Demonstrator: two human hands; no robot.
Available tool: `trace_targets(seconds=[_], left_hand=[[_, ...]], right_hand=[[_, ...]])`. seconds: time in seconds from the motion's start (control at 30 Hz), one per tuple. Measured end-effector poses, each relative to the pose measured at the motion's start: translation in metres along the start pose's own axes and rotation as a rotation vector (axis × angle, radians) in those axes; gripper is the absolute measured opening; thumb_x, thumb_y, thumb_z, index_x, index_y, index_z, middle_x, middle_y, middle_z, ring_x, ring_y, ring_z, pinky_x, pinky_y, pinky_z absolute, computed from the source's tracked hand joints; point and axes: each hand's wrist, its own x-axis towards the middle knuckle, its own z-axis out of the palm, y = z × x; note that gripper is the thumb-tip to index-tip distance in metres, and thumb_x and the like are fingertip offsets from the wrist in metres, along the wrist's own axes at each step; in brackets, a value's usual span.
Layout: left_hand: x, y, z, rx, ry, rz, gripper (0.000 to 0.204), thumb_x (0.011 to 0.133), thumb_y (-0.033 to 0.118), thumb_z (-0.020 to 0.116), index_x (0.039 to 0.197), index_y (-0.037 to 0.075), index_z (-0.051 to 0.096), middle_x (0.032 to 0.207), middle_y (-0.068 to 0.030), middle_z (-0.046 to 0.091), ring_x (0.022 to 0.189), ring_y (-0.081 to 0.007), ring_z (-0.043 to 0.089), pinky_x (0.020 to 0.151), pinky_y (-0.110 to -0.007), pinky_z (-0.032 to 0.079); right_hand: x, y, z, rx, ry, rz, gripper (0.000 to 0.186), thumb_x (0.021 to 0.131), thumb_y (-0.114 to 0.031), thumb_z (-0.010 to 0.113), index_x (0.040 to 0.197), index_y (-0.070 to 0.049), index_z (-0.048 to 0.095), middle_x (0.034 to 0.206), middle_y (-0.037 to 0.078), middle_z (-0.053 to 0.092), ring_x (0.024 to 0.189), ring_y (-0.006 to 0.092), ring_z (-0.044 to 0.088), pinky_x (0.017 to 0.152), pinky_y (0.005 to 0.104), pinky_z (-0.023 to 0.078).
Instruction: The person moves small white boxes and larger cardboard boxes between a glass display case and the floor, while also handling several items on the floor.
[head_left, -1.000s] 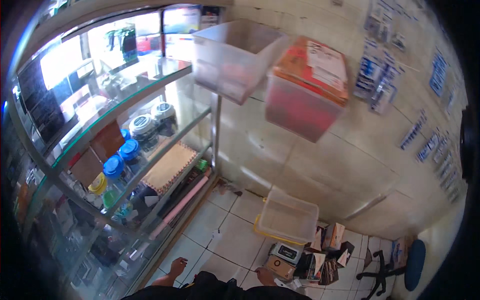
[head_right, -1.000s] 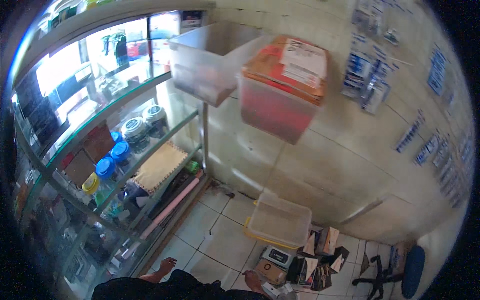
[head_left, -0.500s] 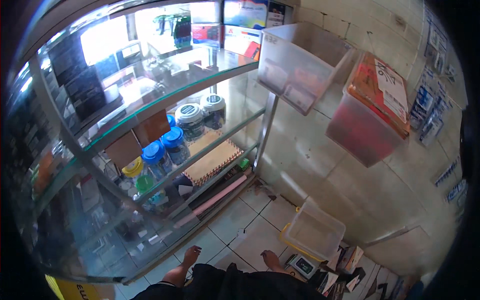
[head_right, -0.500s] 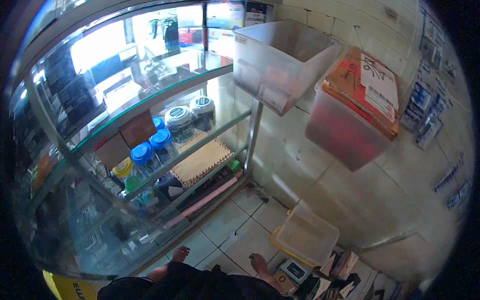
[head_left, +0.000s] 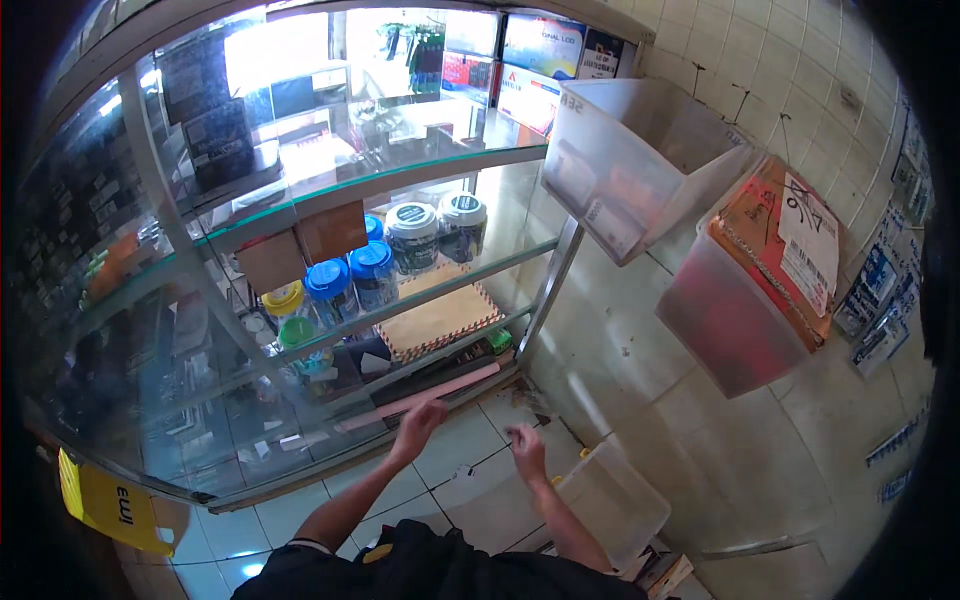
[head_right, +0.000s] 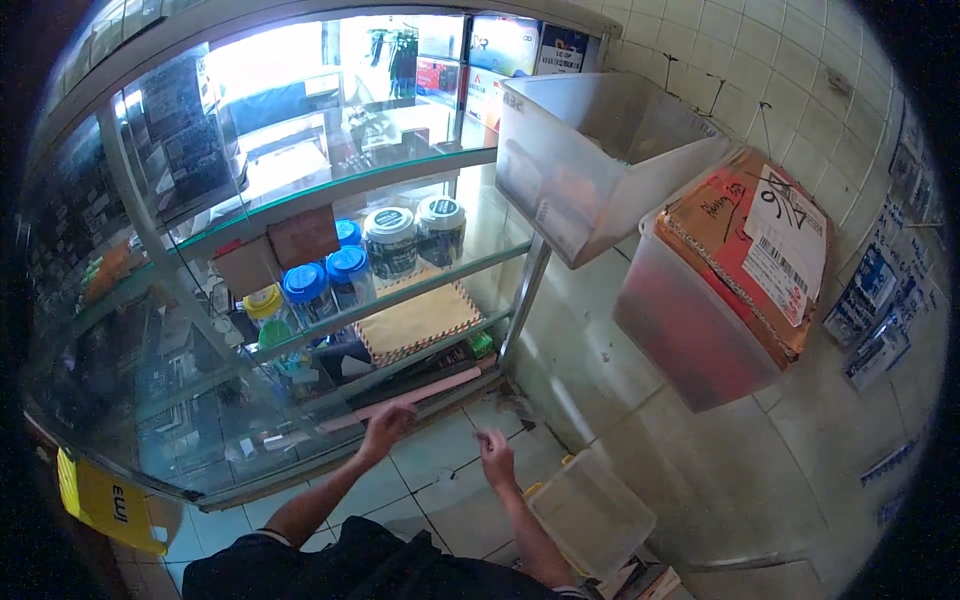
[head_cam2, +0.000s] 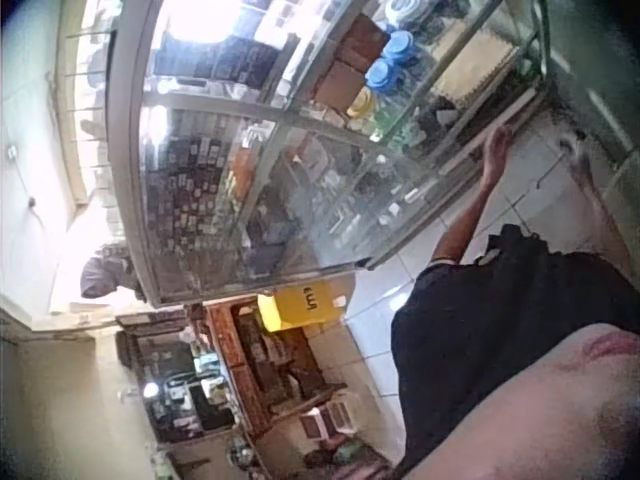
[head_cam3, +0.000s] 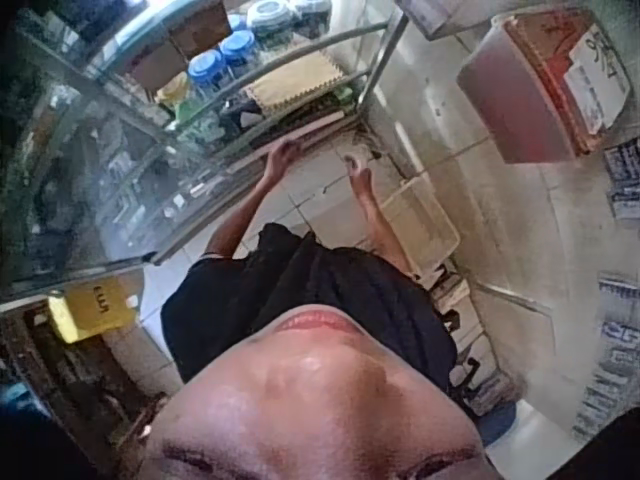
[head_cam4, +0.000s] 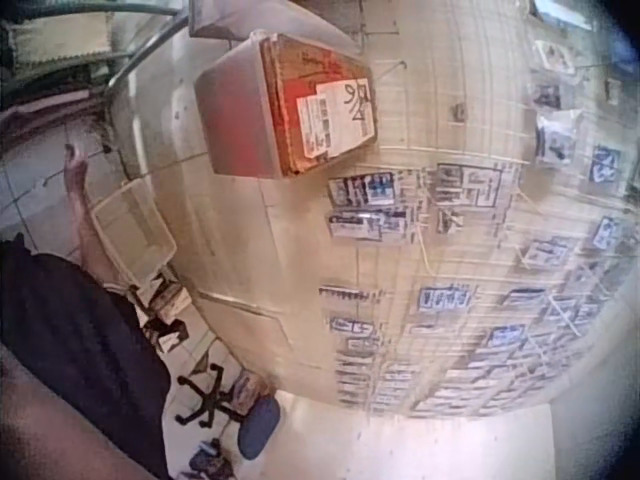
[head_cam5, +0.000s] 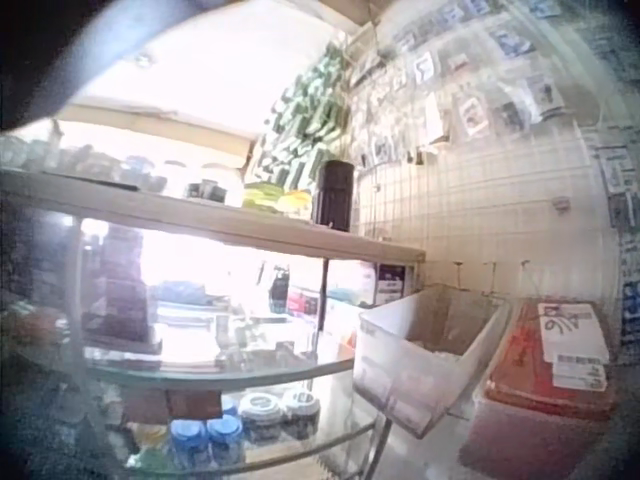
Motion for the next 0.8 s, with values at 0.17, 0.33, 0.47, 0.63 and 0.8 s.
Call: trace_targets(seconds=[0.17,0.33,0.47,0.63,0.8], left_hand=[[0.112,0.12,0.013,-0.289,0.146,0.276,0.016,0.087,0.01,0.047,0.094,-0.002,0.054,0.086,-0.0066,0.057,0.08,-0.013,0.054,0.076,-0.025,0.043],[0.232,0.164,0.009,-0.653,0.354,0.343,0.015,0.087,0.01,0.044,0.097,0.002,0.053,0.09,-0.0054,0.056,0.086,-0.0142,0.055,0.077,-0.027,0.046],[0.315,0.15,0.012,-0.596,0.54,0.286,0.019,0.084,0.004,0.042,0.098,0.002,0.054,0.094,-0.0089,0.058,0.086,-0.0154,0.056,0.074,-0.026,0.046],[0.38,0.109,0.001,-0.339,0.708,0.1,0.019,0.08,0.003,0.046,0.097,0.004,0.056,0.085,-0.0052,0.061,0.079,-0.0143,0.058,0.068,-0.025,0.046],[0.418,0.097,0.005,-0.144,0.755,0.271,0.017,0.078,0.01,0.052,0.093,0.004,0.056,0.087,-0.0097,0.062,0.082,-0.022,0.059,0.073,-0.032,0.044]], right_hand=[[0.128,-0.078,-0.039,0.179,0.174,-0.18,0.011,0.08,-0.004,0.049,0.086,-0.003,0.058,0.082,0.011,0.057,0.077,0.0238,0.056,0.069,0.031,0.044],[0.239,-0.131,-0.042,0.334,0.237,-0.346,0.016,0.08,-0.001,0.045,0.089,-0.001,0.058,0.084,0.01,0.057,0.081,0.0186,0.057,0.075,0.0284,0.043],[0.318,-0.133,-0.028,0.421,0.271,-0.345,0.019,0.078,0.003,0.042,0.09,-0.001,0.057,0.087,0.009,0.059,0.082,0.018,0.058,0.074,0.0279,0.045],[0.387,-0.121,0.005,0.43,0.219,-0.28,0.017,0.081,-0.005,0.045,0.093,-0.001,0.056,0.092,0.008,0.061,0.086,0.0162,0.057,0.077,0.0285,0.044],[0.444,-0.096,0.031,0.326,0.211,-0.368,0.019,0.079,-0.004,0.049,0.097,-0.002,0.056,0.096,0.008,0.06,0.089,0.018,0.057,0.079,0.0281,0.044]])
